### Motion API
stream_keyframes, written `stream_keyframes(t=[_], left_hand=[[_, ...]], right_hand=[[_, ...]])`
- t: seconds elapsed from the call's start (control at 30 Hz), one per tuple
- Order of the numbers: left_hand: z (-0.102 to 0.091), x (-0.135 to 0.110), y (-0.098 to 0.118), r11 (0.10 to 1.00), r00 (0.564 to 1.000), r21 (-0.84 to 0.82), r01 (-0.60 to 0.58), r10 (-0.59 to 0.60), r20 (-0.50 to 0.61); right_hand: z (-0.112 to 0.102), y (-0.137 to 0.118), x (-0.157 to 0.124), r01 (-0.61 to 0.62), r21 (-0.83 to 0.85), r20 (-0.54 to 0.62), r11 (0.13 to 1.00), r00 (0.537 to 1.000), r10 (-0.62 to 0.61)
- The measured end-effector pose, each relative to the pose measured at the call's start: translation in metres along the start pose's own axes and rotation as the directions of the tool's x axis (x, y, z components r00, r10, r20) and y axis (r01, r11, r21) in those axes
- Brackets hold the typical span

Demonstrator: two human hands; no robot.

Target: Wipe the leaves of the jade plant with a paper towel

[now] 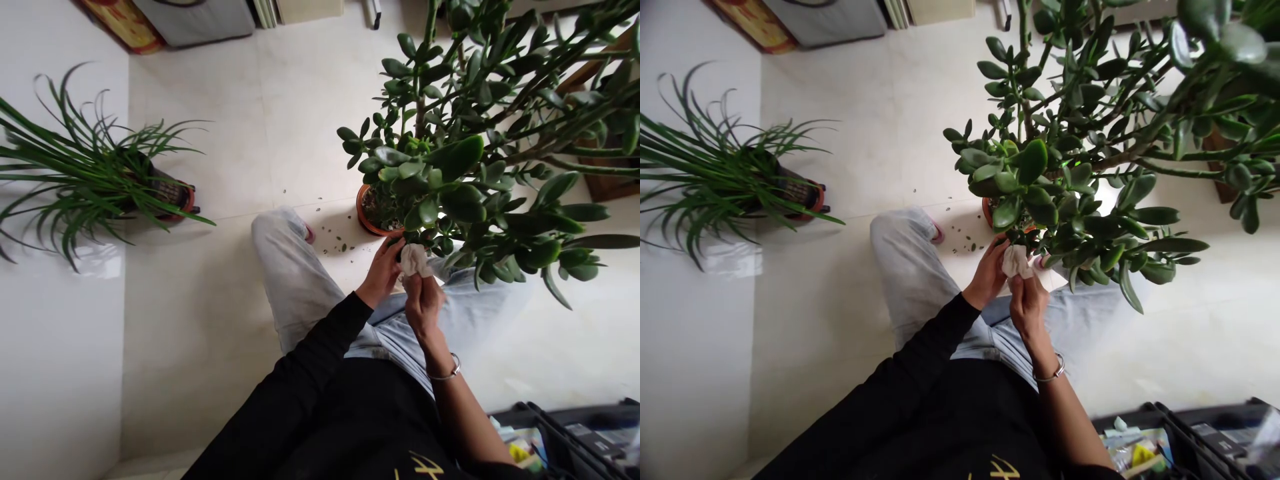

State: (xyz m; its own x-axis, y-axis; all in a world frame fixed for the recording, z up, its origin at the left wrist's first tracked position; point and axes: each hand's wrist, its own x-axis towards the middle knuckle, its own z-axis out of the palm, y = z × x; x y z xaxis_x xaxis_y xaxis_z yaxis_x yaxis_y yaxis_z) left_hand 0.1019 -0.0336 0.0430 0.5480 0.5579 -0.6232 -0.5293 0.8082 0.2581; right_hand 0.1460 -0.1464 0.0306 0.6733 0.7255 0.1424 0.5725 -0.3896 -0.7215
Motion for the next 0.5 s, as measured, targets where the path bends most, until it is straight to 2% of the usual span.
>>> stream_keyframes(t=[0.1,0.17,0.27,0.5], left_hand=[[-0.002,0.004,0.000,0.996,0.987,0.081,-0.047,0.034,0.156],[-0.004,0.005,0.001,0.994,0.979,0.098,-0.056,0.035,0.201],[-0.004,0.006,0.004,0.992,0.977,0.123,-0.035,0.008,0.215],[0.000,0.004,0.010,0.978,0.978,0.209,-0.020,-0.025,0.209]], right_hand=[[0.001,-0.003,0.008,0.033,-0.056,0.006,0.998,0.999,-0.032],[0.002,-0.004,0.011,0.058,-0.086,0.028,0.995,0.998,-0.056],[0.002,-0.005,0.012,0.083,-0.137,0.040,0.987,0.996,-0.078],[-0.002,0.000,0.014,0.074,-0.215,-0.049,0.974,0.995,-0.086]])
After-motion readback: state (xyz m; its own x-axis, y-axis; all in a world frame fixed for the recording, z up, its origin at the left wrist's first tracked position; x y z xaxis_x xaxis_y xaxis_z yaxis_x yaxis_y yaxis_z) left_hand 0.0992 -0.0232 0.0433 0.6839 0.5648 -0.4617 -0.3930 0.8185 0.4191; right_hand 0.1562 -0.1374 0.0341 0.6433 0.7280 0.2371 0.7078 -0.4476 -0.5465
